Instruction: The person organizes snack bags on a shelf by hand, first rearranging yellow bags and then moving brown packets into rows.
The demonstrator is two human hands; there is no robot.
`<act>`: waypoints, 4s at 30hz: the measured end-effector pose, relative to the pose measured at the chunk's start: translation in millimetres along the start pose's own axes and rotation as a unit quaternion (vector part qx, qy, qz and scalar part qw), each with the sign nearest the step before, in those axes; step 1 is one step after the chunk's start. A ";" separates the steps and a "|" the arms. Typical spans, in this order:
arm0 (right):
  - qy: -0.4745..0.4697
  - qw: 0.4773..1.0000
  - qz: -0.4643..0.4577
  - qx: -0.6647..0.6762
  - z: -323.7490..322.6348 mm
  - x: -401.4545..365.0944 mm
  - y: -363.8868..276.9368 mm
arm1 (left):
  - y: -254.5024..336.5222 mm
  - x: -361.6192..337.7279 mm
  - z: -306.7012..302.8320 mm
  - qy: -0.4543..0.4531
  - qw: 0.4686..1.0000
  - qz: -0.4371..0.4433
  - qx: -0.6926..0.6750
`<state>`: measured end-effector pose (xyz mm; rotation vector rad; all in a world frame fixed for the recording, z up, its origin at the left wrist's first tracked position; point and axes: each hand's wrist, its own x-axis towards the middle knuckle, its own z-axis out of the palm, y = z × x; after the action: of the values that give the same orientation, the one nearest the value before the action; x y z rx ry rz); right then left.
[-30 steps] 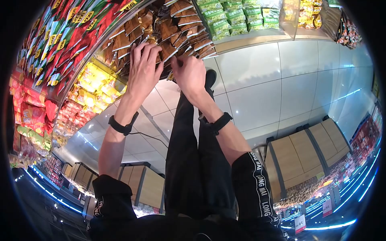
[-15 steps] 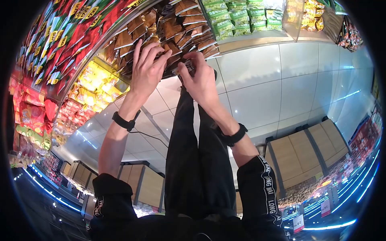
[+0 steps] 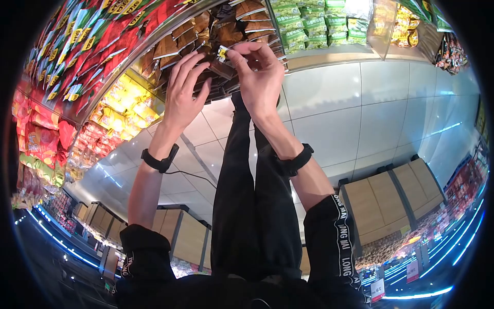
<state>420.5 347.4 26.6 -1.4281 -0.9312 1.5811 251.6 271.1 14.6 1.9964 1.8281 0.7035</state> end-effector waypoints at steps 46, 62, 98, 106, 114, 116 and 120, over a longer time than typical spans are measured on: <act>-0.294 0.569 -0.476 -0.603 -29.1 18.3 12.3 | -9.8 2.2 11.4 0.016 0.993 -0.024 0.113; -0.256 0.697 -0.449 -0.498 -23.3 8.1 25.2 | 5.5 21.0 -13.3 -0.038 0.976 0.067 0.204; -0.254 0.515 -0.499 -0.648 -3.3 77.7 -21.8 | 29.1 33.9 20.6 -0.008 0.998 -0.062 0.014; -0.278 0.577 -0.500 -0.582 -29.3 77.5 -28.5 | 34.2 33.4 29.5 -0.009 0.996 -0.085 0.007; -0.276 0.545 -0.536 -0.583 -41.1 68.6 -15.2 | 37.9 65.2 -14.8 0.023 0.988 -0.150 -0.020; -0.271 0.549 -0.539 -0.578 -40.6 66.9 -12.7 | 23.3 79.8 -11.8 0.033 0.989 -0.146 -0.006; -0.275 0.532 -0.522 -0.607 -37.1 66.5 -17.1 | -2.0 98.9 6.0 -0.030 0.990 -0.090 0.108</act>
<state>455.6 415.4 11.2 -0.5268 -2.9007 0.1684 258.1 369.8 21.3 1.9240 2.0908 0.4035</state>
